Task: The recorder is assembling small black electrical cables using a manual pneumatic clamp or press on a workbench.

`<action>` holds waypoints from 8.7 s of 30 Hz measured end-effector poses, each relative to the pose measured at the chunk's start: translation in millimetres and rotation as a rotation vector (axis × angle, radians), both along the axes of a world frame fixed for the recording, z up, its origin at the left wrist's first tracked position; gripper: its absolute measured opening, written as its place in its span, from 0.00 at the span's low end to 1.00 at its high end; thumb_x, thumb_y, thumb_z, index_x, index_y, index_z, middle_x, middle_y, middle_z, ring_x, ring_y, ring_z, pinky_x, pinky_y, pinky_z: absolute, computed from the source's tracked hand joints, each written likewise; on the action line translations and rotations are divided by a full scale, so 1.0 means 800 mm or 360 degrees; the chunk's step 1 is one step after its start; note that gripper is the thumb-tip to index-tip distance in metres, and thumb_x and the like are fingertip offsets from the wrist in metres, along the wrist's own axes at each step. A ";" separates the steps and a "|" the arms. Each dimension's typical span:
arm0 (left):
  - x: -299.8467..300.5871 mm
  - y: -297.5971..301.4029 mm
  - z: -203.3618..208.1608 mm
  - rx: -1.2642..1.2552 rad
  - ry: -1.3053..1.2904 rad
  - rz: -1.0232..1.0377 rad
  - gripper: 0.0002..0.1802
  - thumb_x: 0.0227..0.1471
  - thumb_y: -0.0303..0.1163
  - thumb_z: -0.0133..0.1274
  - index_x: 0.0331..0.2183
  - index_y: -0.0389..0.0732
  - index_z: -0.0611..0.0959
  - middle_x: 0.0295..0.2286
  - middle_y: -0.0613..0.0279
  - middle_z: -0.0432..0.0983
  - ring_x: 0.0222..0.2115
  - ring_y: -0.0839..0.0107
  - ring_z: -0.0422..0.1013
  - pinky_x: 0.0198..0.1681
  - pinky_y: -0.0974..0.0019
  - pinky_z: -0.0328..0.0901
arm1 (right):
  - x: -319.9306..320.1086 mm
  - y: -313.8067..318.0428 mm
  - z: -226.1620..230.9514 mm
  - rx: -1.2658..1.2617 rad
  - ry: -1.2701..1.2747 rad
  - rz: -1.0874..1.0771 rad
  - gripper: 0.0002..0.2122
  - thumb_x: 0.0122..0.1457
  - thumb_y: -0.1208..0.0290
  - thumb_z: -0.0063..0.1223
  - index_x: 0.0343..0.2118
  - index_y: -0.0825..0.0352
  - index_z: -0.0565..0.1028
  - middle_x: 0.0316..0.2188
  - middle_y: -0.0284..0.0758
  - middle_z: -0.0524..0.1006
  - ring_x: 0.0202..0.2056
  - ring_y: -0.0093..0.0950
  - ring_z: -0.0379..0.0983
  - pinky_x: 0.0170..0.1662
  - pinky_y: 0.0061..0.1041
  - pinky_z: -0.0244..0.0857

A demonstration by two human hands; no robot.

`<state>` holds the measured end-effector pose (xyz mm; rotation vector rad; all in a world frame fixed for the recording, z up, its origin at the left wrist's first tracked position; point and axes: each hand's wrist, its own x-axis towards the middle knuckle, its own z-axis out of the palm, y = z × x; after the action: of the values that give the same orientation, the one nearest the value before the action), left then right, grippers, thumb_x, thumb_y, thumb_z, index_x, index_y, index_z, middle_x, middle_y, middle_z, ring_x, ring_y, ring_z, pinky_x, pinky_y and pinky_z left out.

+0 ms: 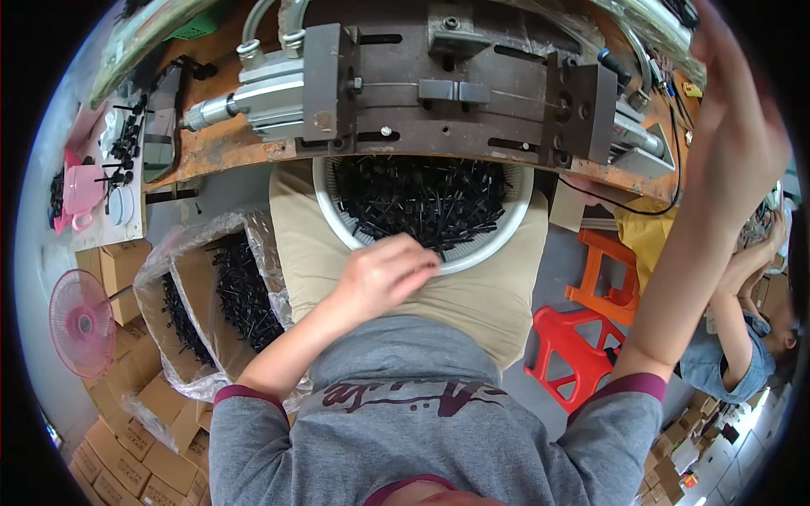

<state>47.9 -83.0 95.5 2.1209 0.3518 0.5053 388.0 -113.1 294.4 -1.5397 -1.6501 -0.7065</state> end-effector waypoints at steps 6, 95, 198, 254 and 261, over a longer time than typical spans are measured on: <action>0.017 0.028 0.076 -0.0167 -0.0194 0.0330 0.30 0.42 0.24 0.67 0.50 0.39 0.80 0.41 0.57 0.78 0.35 0.68 0.76 0.36 0.68 0.73 | -0.110 -0.025 -0.051 -0.0056 0.0284 0.0340 0.09 0.47 0.83 0.63 0.34 0.71 0.81 0.34 0.38 0.80 0.29 0.28 0.76 0.33 0.25 0.69; 0.012 0.027 0.147 0.0386 -0.0567 -0.0053 0.16 0.36 0.22 0.68 0.34 0.32 0.87 0.42 0.54 0.81 0.33 0.66 0.79 0.33 0.68 0.76 | -0.217 -0.054 -0.110 -0.0208 0.2725 0.0870 0.10 0.71 0.69 0.40 0.42 0.72 0.71 0.29 0.44 0.80 0.19 0.20 0.73 0.23 0.17 0.65; 0.012 0.016 0.058 0.0450 0.0109 -0.0280 0.12 0.43 0.33 0.64 0.33 0.41 0.84 0.48 0.58 0.78 0.28 0.67 0.78 0.32 0.65 0.72 | -0.054 0.246 0.067 -0.1202 -0.0333 -0.0552 0.12 0.47 0.72 0.59 0.37 0.67 0.78 0.38 0.47 0.79 0.44 0.44 0.77 0.45 0.40 0.73; 0.014 0.060 0.169 -0.0555 -0.0622 -0.0031 0.17 0.39 0.17 0.66 0.37 0.34 0.87 0.36 0.53 0.80 0.34 0.69 0.78 0.35 0.69 0.76 | -0.132 -0.049 -0.055 -0.0415 0.2912 0.0661 0.06 0.53 0.79 0.61 0.30 0.72 0.75 0.32 0.43 0.78 0.15 0.19 0.69 0.14 0.13 0.59; 0.050 0.062 0.146 0.0678 -0.0257 0.0311 0.15 0.39 0.20 0.63 0.36 0.34 0.85 0.47 0.54 0.77 0.40 0.62 0.76 0.40 0.66 0.73 | -0.154 -0.059 -0.059 -0.0233 0.2685 0.0469 0.07 0.51 0.84 0.60 0.33 0.74 0.76 0.37 0.42 0.75 0.21 0.20 0.70 0.17 0.17 0.64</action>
<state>88.2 -33.7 212.2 2.4444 0.3869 0.9274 264.5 -160.3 247.0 -1.1902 -0.5211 0.7908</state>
